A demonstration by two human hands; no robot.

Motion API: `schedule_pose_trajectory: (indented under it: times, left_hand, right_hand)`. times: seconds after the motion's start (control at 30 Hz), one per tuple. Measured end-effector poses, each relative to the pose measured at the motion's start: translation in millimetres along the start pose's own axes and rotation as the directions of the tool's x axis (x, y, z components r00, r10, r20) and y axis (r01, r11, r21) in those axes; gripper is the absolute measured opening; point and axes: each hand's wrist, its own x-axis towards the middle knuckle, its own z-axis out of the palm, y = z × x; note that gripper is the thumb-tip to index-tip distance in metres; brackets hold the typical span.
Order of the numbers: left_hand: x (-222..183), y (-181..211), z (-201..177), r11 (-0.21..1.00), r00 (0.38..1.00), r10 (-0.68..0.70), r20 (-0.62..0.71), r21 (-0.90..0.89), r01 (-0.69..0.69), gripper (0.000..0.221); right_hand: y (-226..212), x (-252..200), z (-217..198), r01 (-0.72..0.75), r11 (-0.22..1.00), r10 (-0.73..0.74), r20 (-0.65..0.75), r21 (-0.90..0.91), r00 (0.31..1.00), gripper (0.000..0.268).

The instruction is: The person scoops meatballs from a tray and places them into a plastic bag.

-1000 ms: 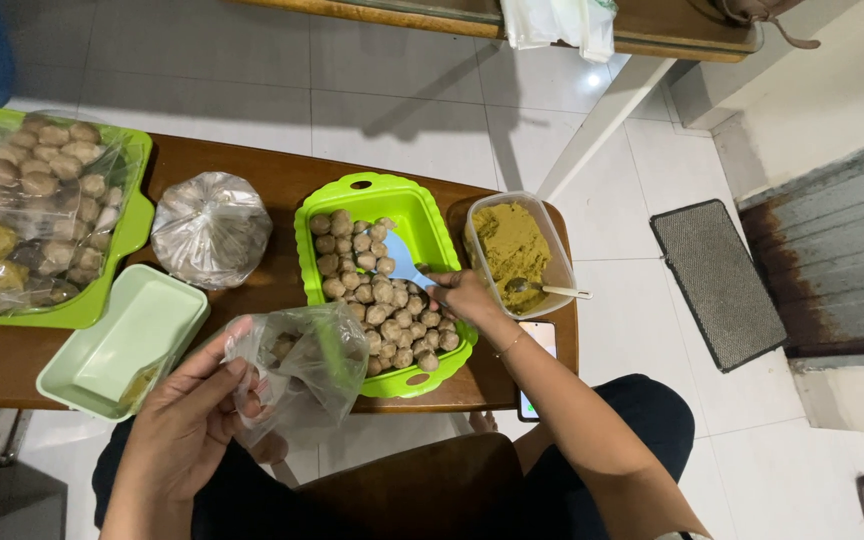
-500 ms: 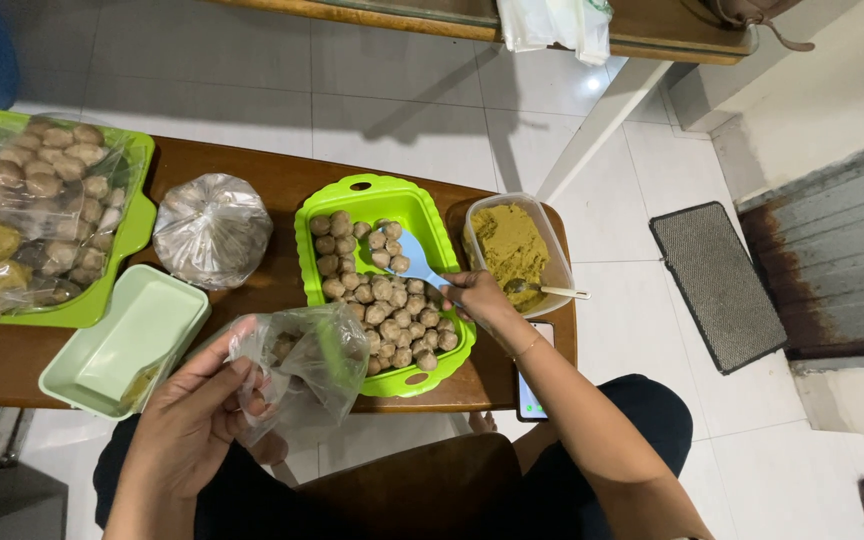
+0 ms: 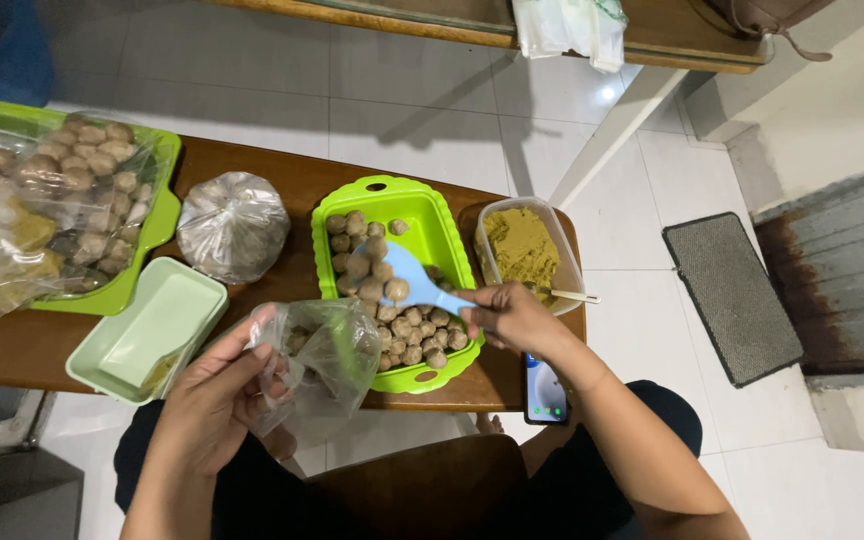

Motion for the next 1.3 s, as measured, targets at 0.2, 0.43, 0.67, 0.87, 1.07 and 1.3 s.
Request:
schedule_pose_trajectory:
  times: [0.2, 0.43, 0.67, 0.87, 1.07, 1.3]
  left_hand:
    - [-2, 2, 1, 0.997, 1.0, 0.012, 0.024, 0.076, -0.014, 0.061]
    - [-2, -3, -1, 1.0, 0.999, 0.016, 0.05, -0.024, -0.015, 0.06]
    - [3, -16, 2, 0.998, 0.999, -0.027, 0.045, -0.05, 0.03, 0.06]
    - [5, -15, -4, 0.998, 1.0, -0.01, 0.011, -0.056, 0.011, 0.063]
    - [-4, -3, -15, 0.999, 1.0, 0.006, -0.013, -0.051, -0.006, 0.059]
    - [1, -8, -19, 0.995, 0.999, 0.035, 0.019, -0.091, -0.033, 0.059]
  right_hand:
    - [-32, -33, 18, 0.011, 0.991, 0.012, 0.179, -0.13, 0.984, 0.037]
    - [-53, -44, 43, -0.046, 0.955, 0.113, 0.218, -0.292, 0.97, 0.042]
    - [-90, -51, 78, 0.032, 0.804, 0.138, 0.239, -0.594, 0.961, 0.039]
    - [-68, -25, 126, 0.135, 0.381, 0.082, 0.179, -0.915, 0.98, 0.017]
    - [-60, -35, 102, 0.049, 0.1, 0.179, 0.066, -0.994, 0.982, 0.006]
    - [-81, -60, 13, 0.189, 0.634, -0.251, 0.031, -0.75, 0.968, 0.044]
